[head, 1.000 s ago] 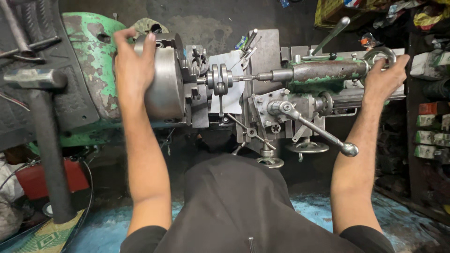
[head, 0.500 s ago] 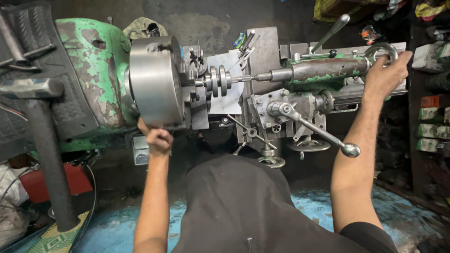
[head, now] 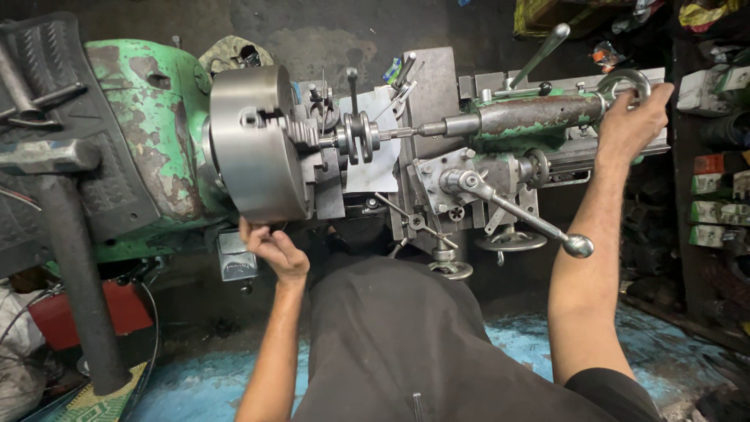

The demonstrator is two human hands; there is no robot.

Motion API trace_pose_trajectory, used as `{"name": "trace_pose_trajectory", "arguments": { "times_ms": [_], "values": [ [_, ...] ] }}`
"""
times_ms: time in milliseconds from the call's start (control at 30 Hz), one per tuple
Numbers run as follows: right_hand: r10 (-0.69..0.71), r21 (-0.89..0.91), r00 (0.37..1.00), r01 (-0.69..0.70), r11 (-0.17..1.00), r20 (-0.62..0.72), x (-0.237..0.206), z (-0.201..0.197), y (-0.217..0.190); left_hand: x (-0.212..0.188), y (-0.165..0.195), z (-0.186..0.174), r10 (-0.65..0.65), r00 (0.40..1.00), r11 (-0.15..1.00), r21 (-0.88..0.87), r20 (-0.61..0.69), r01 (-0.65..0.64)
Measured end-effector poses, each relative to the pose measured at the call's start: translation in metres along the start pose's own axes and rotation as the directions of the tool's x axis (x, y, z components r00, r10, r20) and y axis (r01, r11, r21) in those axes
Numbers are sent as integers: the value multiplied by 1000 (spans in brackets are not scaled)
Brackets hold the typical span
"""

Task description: The person operates a metal lathe, using a T-handle wrench to tighten the chuck and adjusting the tailstock and tool post. They repeatedly rotate the chuck by hand and make small adjustments to the machine components.

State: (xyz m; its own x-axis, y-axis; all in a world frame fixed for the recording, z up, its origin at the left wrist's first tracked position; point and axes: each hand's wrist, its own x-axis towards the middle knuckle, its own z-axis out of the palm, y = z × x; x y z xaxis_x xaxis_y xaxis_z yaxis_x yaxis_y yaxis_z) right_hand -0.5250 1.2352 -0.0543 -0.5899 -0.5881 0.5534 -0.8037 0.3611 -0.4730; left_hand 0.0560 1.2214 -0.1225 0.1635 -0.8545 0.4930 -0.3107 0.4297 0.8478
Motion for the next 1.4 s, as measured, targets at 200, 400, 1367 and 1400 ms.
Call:
{"name": "trace_pose_trajectory", "arguments": {
  "times_ms": [200, 400, 1367, 1400],
  "values": [
    [-15, -5, 1000, 14, 1000, -15, -1, -1, -3, 97, 60, -2, 30, 991, 959, 277, 134, -66],
    [11, 26, 1000, -11, 1000, -18, -2, -2, -5, 201, 45, 18, -149, 930, 936, 352, 336, 22],
    [4, -41, 997, -7, 999, -83, -2, 2, -6, 5, -38, -3, 135, 988, 980, 140, 71, -144],
    [24, -27, 997, -26, 999, -77, -2, 3, -5, -3, -38, -5, 31, 998, 990, 135, 58, -38]
  ]
}}
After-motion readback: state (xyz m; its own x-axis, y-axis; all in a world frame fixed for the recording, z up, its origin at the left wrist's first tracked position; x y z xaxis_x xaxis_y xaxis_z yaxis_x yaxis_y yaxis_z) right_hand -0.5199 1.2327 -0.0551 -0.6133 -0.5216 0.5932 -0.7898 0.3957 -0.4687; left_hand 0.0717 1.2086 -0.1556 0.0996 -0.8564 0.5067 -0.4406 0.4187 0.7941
